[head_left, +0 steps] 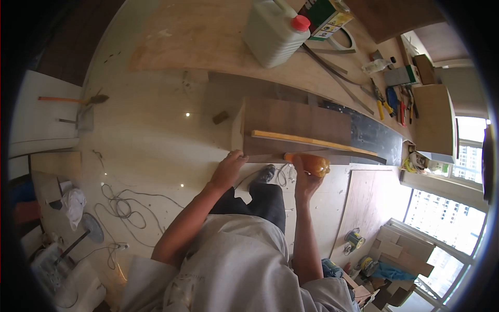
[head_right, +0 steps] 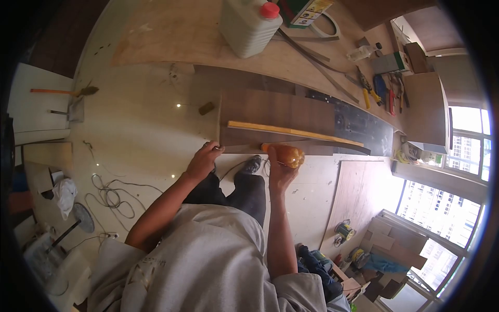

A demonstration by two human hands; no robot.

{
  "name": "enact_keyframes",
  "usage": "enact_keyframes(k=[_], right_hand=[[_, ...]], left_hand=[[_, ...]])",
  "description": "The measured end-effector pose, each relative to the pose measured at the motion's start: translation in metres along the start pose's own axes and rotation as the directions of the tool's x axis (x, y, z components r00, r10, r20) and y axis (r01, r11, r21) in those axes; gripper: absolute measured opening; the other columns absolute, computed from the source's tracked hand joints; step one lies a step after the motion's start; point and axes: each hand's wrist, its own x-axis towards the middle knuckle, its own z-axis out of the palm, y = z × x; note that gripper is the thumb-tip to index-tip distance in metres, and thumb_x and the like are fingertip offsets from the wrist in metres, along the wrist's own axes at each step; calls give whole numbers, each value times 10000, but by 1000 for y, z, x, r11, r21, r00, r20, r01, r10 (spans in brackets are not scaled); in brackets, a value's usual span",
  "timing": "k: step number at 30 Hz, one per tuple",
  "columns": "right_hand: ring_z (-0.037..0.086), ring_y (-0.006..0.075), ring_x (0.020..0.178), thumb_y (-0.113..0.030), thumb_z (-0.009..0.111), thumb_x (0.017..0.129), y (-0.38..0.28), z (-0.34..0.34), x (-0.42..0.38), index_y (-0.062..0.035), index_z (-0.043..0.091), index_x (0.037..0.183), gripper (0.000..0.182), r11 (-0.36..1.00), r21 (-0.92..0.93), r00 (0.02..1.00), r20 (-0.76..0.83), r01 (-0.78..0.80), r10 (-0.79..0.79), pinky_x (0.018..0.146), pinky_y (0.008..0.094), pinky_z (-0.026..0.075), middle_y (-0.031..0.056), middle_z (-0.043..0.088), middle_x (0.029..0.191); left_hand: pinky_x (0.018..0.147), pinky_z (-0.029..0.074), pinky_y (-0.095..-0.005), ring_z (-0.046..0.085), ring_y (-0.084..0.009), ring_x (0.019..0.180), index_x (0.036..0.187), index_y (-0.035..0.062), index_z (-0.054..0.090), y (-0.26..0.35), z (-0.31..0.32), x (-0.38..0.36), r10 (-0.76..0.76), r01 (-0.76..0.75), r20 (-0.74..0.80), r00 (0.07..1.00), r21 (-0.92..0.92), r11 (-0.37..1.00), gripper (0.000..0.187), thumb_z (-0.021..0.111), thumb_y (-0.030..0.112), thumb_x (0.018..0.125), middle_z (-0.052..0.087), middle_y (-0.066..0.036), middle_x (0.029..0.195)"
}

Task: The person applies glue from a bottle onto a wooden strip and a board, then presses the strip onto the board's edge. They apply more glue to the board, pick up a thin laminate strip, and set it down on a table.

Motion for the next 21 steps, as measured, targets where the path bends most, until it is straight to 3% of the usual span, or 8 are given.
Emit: enact_keyframes(k=[3,6,9,12,13,16,17,21], right_hand=[[737,169,994,-158,951,858,3,29,-24,-10,696,1236,480,976,217,996,89,2,-21,887,331,593,91,767,1135],[725,181,1049,-136,946,855,-22,51,-44,-9,656,1250,506,975,-122,971,174,185,-162,942,335,591,96,751,1140],[732,198,1038,-139,949,848,-17,50,-36,-12,662,1241,504,980,-138,984,131,140,-122,940,341,598,101,758,1133],[739,193,1008,-149,950,849,-20,31,-17,-18,683,1226,480,994,93,997,39,59,-63,915,346,603,108,764,1124],[743,185,984,-146,941,861,-7,24,-6,-14,700,1208,442,990,-50,991,10,135,-135,896,343,605,102,771,1107],[762,258,1034,-226,955,850,1,18,-4,10,606,1271,596,991,-99,995,56,90,-84,896,386,621,167,755,1165],[758,253,1031,-232,946,855,0,26,-12,6,616,1266,578,996,61,993,96,62,-68,906,393,610,155,754,1184],[744,229,1052,-234,935,865,-1,49,-41,-9,650,1237,520,979,-132,956,268,156,-117,934,410,589,131,747,1201]], left_hand=[[966,540,-457,642,-391,1131,1161,7,725,0,0,0,6,-6,-4,1000,21,1000,213,617,35,979,660,-166,1164],[956,548,-458,645,-385,1128,1152,6,729,-5,3,-2,33,-32,-21,999,37,999,234,617,19,947,667,-164,1158],[956,557,-455,655,-372,1121,1157,3,740,-10,3,-2,42,-40,-40,998,41,998,271,627,-10,910,672,-154,1146],[970,566,-441,666,-355,1126,1170,-9,753,-6,-1,-4,23,-21,-27,999,51,998,313,652,-50,877,676,-143,1149],[968,566,-440,666,-351,1125,1163,-8,752,-4,-1,-5,0,1,-22,1000,57,998,298,656,-45,883,677,-139,1151],[967,569,-437,667,-342,1123,1148,-1,752,-4,2,-5,-12,14,-24,1000,71,997,261,665,-29,904,680,-131,1153],[968,571,-436,668,-338,1123,1145,2,752,-5,3,-5,-6,8,-27,1000,73,997,249,667,-23,912,681,-129,1152],[979,575,-432,665,-334,1132,1139,5,753,-13,5,-8,31,-29,-17,999,106,994,249,666,-18,907,686,-130,1159]])
